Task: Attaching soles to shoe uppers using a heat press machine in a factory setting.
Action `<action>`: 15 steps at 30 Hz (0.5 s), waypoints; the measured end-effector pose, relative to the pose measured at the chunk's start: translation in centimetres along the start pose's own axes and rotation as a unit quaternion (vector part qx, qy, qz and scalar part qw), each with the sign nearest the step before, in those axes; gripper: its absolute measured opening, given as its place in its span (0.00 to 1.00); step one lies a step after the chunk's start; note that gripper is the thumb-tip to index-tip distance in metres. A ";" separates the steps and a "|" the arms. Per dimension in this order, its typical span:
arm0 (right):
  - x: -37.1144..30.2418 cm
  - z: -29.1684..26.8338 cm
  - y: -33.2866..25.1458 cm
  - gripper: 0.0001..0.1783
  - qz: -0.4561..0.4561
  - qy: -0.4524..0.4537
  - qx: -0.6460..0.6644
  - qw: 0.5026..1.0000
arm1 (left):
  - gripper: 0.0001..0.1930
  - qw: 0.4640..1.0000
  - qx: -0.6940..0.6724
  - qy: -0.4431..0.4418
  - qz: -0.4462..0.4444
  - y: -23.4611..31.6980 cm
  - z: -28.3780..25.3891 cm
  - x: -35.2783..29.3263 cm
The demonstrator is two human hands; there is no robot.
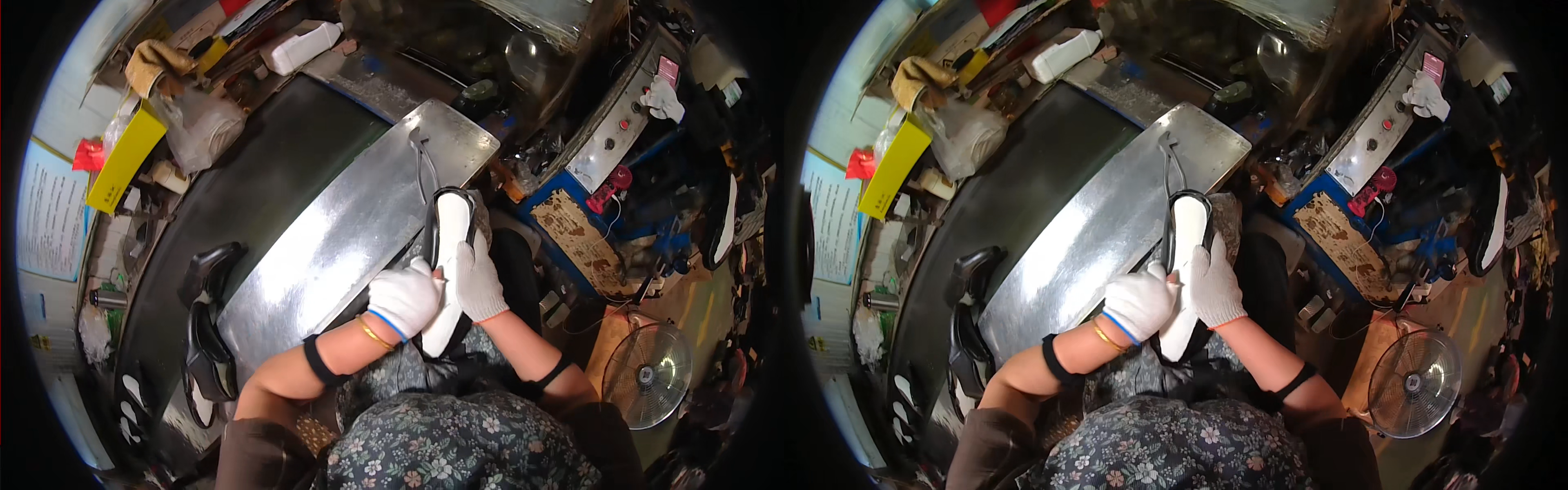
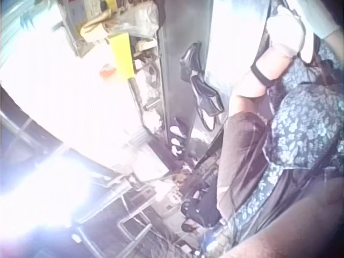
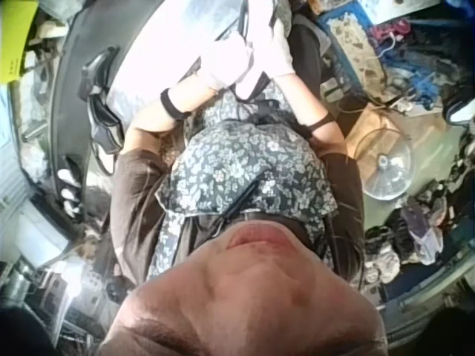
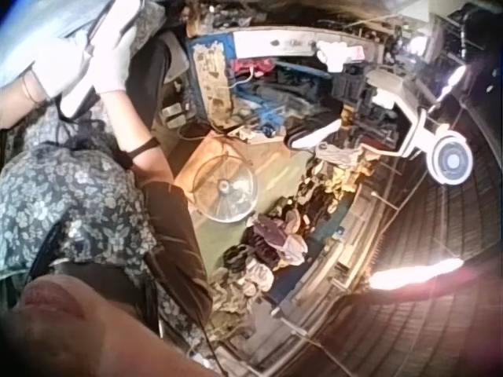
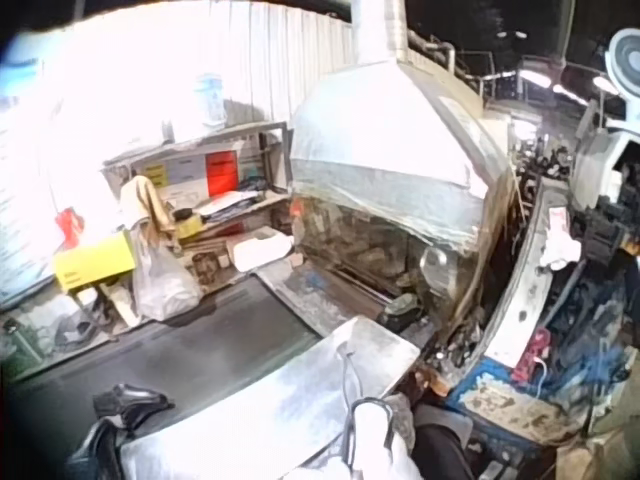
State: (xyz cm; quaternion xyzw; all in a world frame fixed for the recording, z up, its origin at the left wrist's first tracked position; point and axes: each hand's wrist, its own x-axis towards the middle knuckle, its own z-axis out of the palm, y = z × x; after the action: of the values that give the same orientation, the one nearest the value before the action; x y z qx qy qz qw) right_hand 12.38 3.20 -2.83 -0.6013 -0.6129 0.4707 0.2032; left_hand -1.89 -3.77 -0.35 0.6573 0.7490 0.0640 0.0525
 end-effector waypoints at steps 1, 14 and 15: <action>-0.1 -0.1 0.1 0.38 -0.024 0.001 -0.021 0.999 | 0.23 0.999 0.030 0.014 0.012 0.6 -0.4 -0.2; 5.7 0.3 -4.2 0.34 -0.114 -0.254 0.330 0.902 | 0.42 0.568 -0.806 -0.033 -0.164 -7.2 -2.4 -4.8; 6.3 0.1 -4.8 0.33 -0.005 -0.379 0.432 0.818 | 0.43 0.522 -0.836 -0.029 -0.168 -9.5 -2.9 -5.4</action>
State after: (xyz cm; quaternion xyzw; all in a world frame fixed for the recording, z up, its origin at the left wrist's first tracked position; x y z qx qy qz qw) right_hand 8.51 9.83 -0.95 -0.2230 -0.3780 0.8768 0.1964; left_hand -10.95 -10.39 0.93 0.1752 0.4457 0.6316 0.6097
